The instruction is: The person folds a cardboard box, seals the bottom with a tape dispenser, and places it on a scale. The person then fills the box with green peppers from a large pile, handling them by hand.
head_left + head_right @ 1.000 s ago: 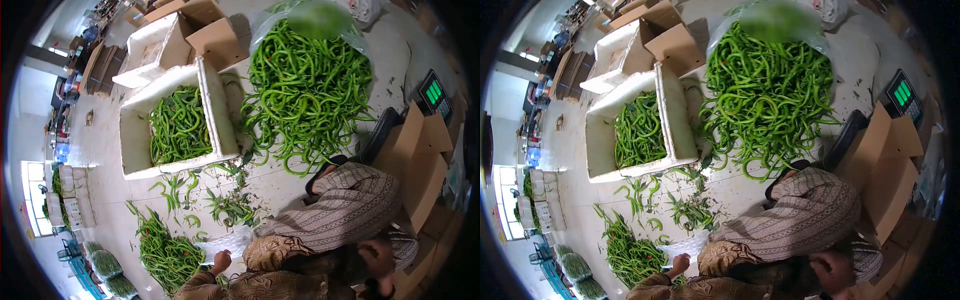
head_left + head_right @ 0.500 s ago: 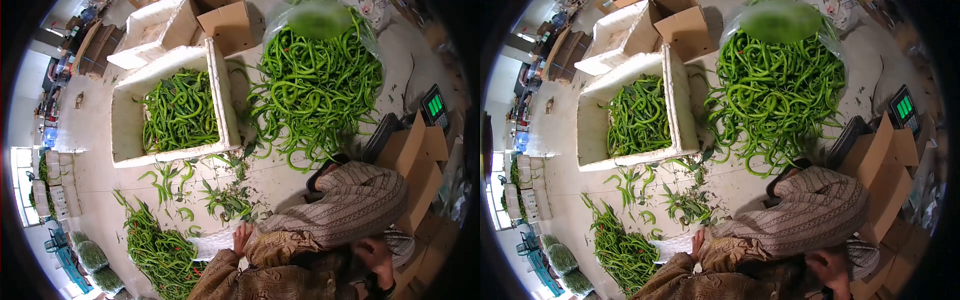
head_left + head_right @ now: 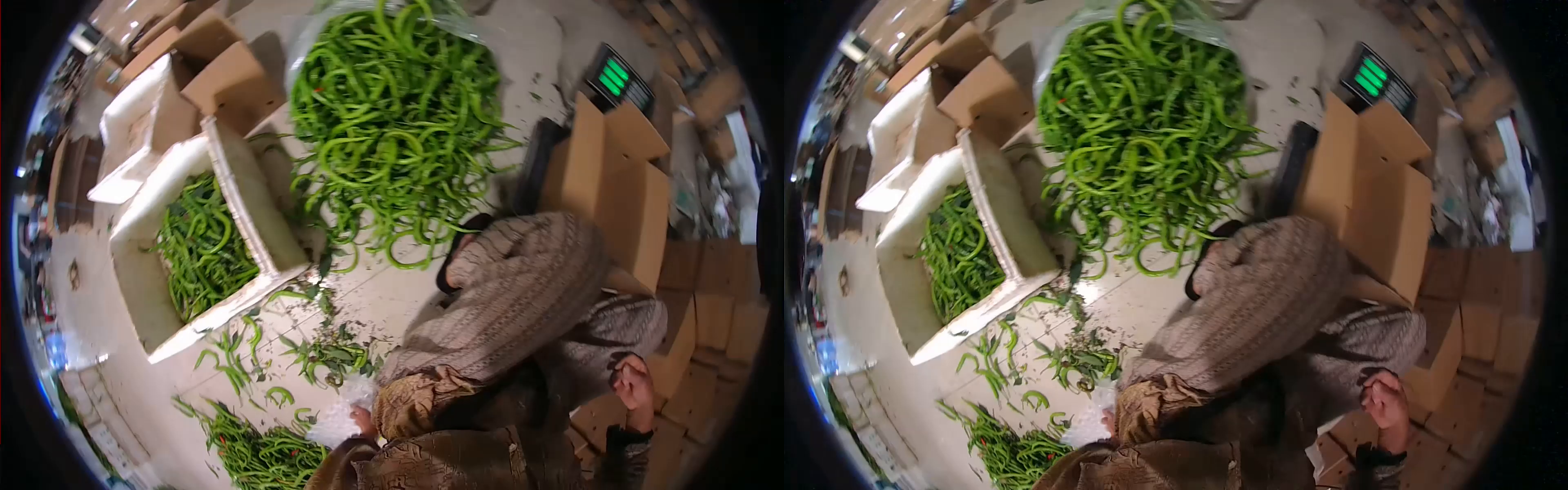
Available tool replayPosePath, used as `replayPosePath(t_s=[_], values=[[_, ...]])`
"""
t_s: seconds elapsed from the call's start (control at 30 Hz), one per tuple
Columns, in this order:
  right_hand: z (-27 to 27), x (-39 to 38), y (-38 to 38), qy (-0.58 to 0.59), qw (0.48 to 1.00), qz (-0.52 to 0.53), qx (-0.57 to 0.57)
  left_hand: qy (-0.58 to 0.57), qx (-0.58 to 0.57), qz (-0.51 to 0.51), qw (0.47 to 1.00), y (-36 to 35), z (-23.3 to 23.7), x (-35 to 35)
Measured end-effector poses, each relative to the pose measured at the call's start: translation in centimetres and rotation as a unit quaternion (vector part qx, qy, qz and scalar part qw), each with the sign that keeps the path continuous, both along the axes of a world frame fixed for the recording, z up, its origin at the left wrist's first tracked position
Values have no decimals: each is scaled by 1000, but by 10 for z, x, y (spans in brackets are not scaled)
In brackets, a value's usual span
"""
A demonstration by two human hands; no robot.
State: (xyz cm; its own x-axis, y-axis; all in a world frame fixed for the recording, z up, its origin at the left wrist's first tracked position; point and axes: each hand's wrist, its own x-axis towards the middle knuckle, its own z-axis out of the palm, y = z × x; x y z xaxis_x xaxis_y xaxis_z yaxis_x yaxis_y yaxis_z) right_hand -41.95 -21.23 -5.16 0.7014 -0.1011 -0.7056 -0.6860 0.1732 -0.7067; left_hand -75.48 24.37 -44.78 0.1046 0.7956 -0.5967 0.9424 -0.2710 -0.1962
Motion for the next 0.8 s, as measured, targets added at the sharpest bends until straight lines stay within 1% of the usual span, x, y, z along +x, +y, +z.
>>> replayPosePath(t_s=[0.03,0.07,0.13,0.23,0.27,0.3,0.33,0.37,0.4,0.43,0.47,0.53,0.67,0.8], values=[[0,-4,0,-10,1000,-9,-23,-29,-30,-25,999,6,6,14],[-1,-12,-2,-16,1000,0,-2,-60,-55,-48,995,13,21,25],[-10,-20,-7,-49,997,19,49,-104,-75,-79,989,28,34,40],[-11,-46,-48,27,986,21,165,-141,-75,-116,980,45,52,43],[-16,-62,-70,74,994,16,75,-152,-76,-120,978,53,54,47],[-24,-75,-77,-38,966,248,-64,-155,-79,-129,976,59,56,49],[-34,-84,-81,-142,854,460,-198,-159,-79,-135,975,65,58,52],[-46,-93,-82,-233,667,636,-312,-158,-82,-141,974,69,60,54],[-61,-118,-71,-7,800,562,-211,-161,-85,-142,973,76,61,56],[-77,-144,-60,200,880,400,-159,-161,-88,-148,972,80,61,59],[-93,-160,-49,280,892,323,-147,-159,-89,-149,972,84,63,62],[-121,-187,-36,320,890,279,-167,-157,-91,-148,972,90,68,72],[-182,-224,-20,312,871,270,-267,-145,-101,-148,973,93,71,90],[-209,-234,-6,296,855,261,-336,-147,-119,-148,971,96,73,103]])
